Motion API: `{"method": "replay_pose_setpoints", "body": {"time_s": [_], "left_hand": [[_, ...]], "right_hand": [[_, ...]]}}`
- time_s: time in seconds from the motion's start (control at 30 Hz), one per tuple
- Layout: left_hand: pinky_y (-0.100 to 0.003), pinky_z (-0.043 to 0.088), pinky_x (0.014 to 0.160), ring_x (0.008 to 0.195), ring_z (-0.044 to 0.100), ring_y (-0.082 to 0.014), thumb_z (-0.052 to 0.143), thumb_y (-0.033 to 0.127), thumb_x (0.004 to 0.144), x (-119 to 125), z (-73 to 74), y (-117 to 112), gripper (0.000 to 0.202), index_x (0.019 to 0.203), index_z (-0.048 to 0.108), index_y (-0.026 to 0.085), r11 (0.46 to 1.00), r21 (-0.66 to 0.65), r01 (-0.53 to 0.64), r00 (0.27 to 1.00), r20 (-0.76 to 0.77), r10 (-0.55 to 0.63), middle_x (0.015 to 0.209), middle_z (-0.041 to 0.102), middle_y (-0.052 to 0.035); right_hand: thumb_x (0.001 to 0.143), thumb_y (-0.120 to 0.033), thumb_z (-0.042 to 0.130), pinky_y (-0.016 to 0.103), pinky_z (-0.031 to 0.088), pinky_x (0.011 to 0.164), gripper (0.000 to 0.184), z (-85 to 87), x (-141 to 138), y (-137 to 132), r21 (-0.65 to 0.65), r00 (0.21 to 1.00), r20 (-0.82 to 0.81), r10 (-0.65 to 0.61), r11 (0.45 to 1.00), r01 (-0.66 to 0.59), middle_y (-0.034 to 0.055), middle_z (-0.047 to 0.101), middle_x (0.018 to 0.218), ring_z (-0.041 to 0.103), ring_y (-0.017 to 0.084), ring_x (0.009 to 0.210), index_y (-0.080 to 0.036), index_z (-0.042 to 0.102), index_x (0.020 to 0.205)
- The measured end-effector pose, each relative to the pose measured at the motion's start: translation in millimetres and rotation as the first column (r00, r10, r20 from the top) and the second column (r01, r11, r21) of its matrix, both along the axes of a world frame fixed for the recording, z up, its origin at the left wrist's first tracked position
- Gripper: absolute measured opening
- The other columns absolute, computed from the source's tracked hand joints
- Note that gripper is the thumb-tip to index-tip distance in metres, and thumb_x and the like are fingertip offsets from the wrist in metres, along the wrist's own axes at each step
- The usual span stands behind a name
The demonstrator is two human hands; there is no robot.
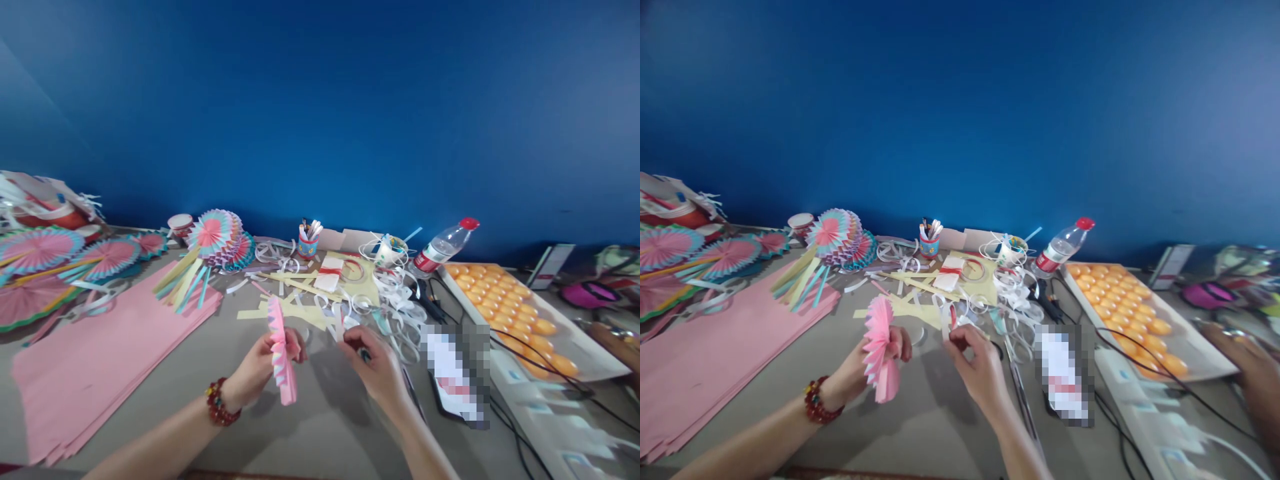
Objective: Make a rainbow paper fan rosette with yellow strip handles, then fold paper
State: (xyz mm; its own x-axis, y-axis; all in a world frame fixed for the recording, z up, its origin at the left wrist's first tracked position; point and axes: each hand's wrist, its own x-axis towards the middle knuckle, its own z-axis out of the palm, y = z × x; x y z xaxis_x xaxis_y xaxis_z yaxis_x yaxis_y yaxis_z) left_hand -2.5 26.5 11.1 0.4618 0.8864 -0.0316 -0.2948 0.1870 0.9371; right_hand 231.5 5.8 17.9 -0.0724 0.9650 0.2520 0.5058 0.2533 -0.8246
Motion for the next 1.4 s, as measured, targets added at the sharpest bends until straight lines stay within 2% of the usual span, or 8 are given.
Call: {"method": "replay_pose_setpoints", "body": {"time_s": [0.17,0.33,0.43,0.57,0.87,1.03,1.2,1.4], "left_hand": [[-0.041,0.044,0.098,0.112,0.057,-0.0268,0.063,0.035,0.089,2.0,-3.8,-0.1,0.019,0.102,0.072,0.025,0.940,0.339,-0.035,0.980,-0.174,0.099,0.116,0.065,-0.0098],[-0.048,0.034,0.110,0.125,0.050,-0.0282,0.063,0.019,0.088,-0.2,-4.5,-3.1,0.035,0.121,0.067,0.029,0.744,0.665,0.061,0.925,-0.318,0.209,0.125,0.066,-0.0078],[-0.051,0.030,0.111,0.122,0.052,-0.0302,0.059,0.019,0.090,-2.5,-5.1,-4.8,0.024,0.109,0.072,0.027,0.727,0.678,0.103,0.893,-0.385,0.232,0.109,0.072,-0.0089],[-0.055,0.023,0.113,0.102,0.060,-0.0300,0.059,0.022,0.090,-8.1,-2.5,-7.0,0.018,0.099,0.073,0.026,0.694,0.703,0.156,0.866,-0.436,0.247,0.089,0.072,-0.0076],[-0.047,0.033,0.101,0.087,0.055,-0.0269,0.049,0.028,0.093,-14.5,15.0,-9.5,0.026,0.101,0.074,0.025,0.664,0.730,0.163,0.861,-0.434,0.266,0.086,0.067,-0.0090],[-0.051,0.029,0.104,0.084,0.057,-0.0270,0.063,0.026,0.086,-14.0,11.0,-7.3,0.015,0.092,0.076,0.026,0.711,0.700,0.063,0.888,-0.364,0.281,0.080,0.068,-0.0072],[-0.053,0.020,0.113,0.088,0.057,-0.0271,0.065,0.027,0.085,-16.2,1.6,-7.5,0.014,0.091,0.078,0.029,0.737,0.671,0.084,0.876,-0.403,0.267,0.083,0.071,-0.0059],[-0.051,0.029,0.108,0.091,0.057,-0.0281,0.059,0.023,0.087,-17.2,0.8,-7.6,0.023,0.101,0.077,0.029,0.721,0.689,0.076,0.879,-0.388,0.278,0.086,0.071,-0.0054]], "right_hand": [[0.084,-0.043,0.070,0.025,0.048,0.065,0.025,8.3,-21.5,-7.1,-0.213,0.867,-0.495,-0.059,0.976,-0.055,0.0031,0.066,0.075,0.061,0.016,0.068,-0.019,0.064,0.082],[0.080,-0.041,0.075,0.025,0.050,0.067,0.026,14.8,-39.9,-16.9,-0.251,0.747,-0.658,-0.093,0.963,-0.100,0.0024,0.068,0.074,0.062,0.014,0.068,-0.019,0.064,0.080],[0.083,-0.042,0.072,0.027,0.053,0.069,0.025,19.6,-45.5,-19.2,-0.230,0.737,-0.674,-0.053,0.963,-0.141,0.0025,0.068,0.074,0.064,0.015,0.068,-0.019,0.062,0.082],[0.084,-0.037,0.072,0.025,0.054,0.065,0.022,23.7,-45.6,-17.7,-0.159,0.832,-0.552,-0.050,0.986,-0.046,0.0015,0.066,0.077,0.065,0.015,0.069,-0.020,0.061,0.091],[0.085,-0.028,0.069,0.026,0.058,0.073,0.020,22.7,-43.2,-19.8,-0.060,0.913,-0.404,-0.058,0.998,0.036,0.0051,0.072,0.090,0.070,0.017,0.080,-0.021,0.064,0.102],[0.084,-0.027,0.069,0.028,0.060,0.071,0.018,26.7,-46.6,-21.0,-0.051,0.917,-0.395,-0.055,0.998,0.038,0.0052,0.073,0.088,0.071,0.018,0.078,-0.020,0.066,0.101],[0.082,-0.028,0.068,0.026,0.058,0.065,0.012,36.1,-47.3,-20.3,-0.071,0.937,-0.343,-0.073,0.996,0.051,0.0046,0.071,0.082,0.068,0.017,0.072,-0.020,0.067,0.092],[0.087,-0.026,0.062,0.022,0.049,0.057,0.010,38.8,-38.4,-20.8,-0.037,0.969,-0.247,-0.017,0.999,0.008,0.0001,0.065,0.071,0.061,0.013,0.062,-0.020,0.062,0.079]]}}
